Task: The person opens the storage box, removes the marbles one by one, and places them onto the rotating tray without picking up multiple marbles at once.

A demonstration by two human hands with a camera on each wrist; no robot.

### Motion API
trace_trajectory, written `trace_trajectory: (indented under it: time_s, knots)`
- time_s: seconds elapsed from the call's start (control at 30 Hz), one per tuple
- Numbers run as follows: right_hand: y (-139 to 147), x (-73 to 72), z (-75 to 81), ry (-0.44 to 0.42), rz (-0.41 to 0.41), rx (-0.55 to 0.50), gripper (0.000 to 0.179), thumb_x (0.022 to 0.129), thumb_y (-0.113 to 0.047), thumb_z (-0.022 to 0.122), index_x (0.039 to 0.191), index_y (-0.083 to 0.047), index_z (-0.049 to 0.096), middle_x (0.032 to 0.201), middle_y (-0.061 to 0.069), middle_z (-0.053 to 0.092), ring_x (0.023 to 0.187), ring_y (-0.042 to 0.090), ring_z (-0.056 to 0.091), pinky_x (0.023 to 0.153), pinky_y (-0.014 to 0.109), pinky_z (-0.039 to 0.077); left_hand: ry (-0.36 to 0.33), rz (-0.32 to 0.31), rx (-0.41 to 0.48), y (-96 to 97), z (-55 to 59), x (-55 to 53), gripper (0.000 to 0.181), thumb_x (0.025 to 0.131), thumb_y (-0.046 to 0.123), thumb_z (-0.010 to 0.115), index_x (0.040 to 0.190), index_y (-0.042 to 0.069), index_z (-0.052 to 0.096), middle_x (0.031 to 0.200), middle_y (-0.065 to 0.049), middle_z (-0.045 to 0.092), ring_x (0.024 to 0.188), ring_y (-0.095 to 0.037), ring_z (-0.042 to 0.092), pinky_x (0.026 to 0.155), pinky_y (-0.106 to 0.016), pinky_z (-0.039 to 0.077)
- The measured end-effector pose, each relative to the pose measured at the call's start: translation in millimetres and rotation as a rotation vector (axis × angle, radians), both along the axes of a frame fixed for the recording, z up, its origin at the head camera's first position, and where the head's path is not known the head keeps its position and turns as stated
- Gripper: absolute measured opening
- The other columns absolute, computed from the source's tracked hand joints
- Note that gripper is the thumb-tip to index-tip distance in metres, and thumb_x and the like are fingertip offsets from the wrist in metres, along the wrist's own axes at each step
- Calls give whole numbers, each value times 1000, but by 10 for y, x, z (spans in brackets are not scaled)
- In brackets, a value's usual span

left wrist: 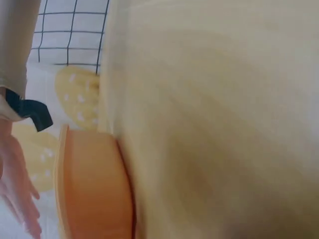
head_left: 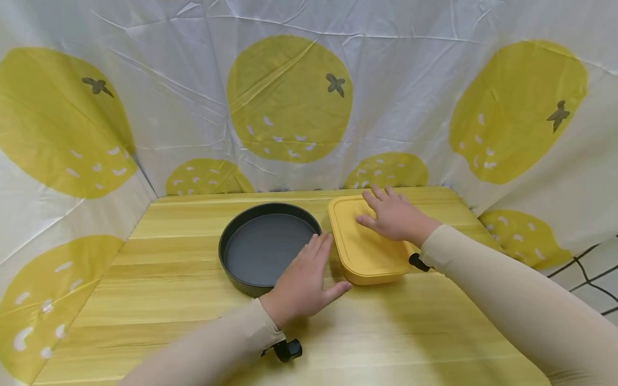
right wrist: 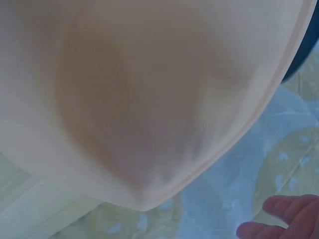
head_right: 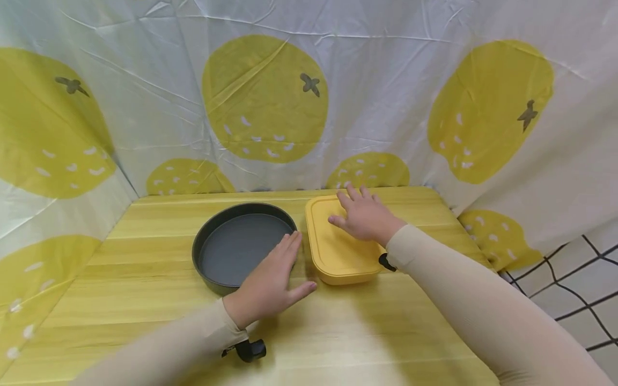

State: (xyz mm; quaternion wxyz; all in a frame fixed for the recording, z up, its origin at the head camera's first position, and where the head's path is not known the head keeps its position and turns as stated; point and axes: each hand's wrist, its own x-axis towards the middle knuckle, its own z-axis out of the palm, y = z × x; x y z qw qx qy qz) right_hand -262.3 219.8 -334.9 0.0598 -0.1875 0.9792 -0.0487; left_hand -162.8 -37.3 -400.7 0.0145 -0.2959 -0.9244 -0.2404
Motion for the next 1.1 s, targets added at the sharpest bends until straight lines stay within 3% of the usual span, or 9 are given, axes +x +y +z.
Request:
trace_trajectory:
  time_s: [0.23,0.53,0.9,1.1]
  knots:
    - [-31,93,-18,17,37,17,80,109,-52,50,164,1,30,170,32,21,154,62,18,122,76,20,-146,33,144,165,-140,57,105,98,54,70,169,3,12,176,-18,16,162,-33,23,125,-51,36]
    - [-43,251,-40,4,117,19,78,108,-48,55,161,5,34,166,34,30,150,62,30,123,68,28,-283,88,174,266,-261,-19,107,98,48,74,168,0,10,176,-20,12,163,-31,20,129,-47,29]
    - [-55,412,-179,-71,123,-10,82,106,-53,58,164,-1,34,167,29,34,152,51,37,121,64,36,-370,102,198,329,-363,-164,113,98,47,74,168,0,0,177,-19,3,163,-32,19,130,-46,28]
    - [-89,529,-259,-73,174,8,78,104,-53,60,161,-4,41,161,28,44,146,45,49,117,59,44,-364,104,224,382,-401,-199,112,96,43,77,169,2,2,176,-18,15,159,-30,31,127,-44,33]
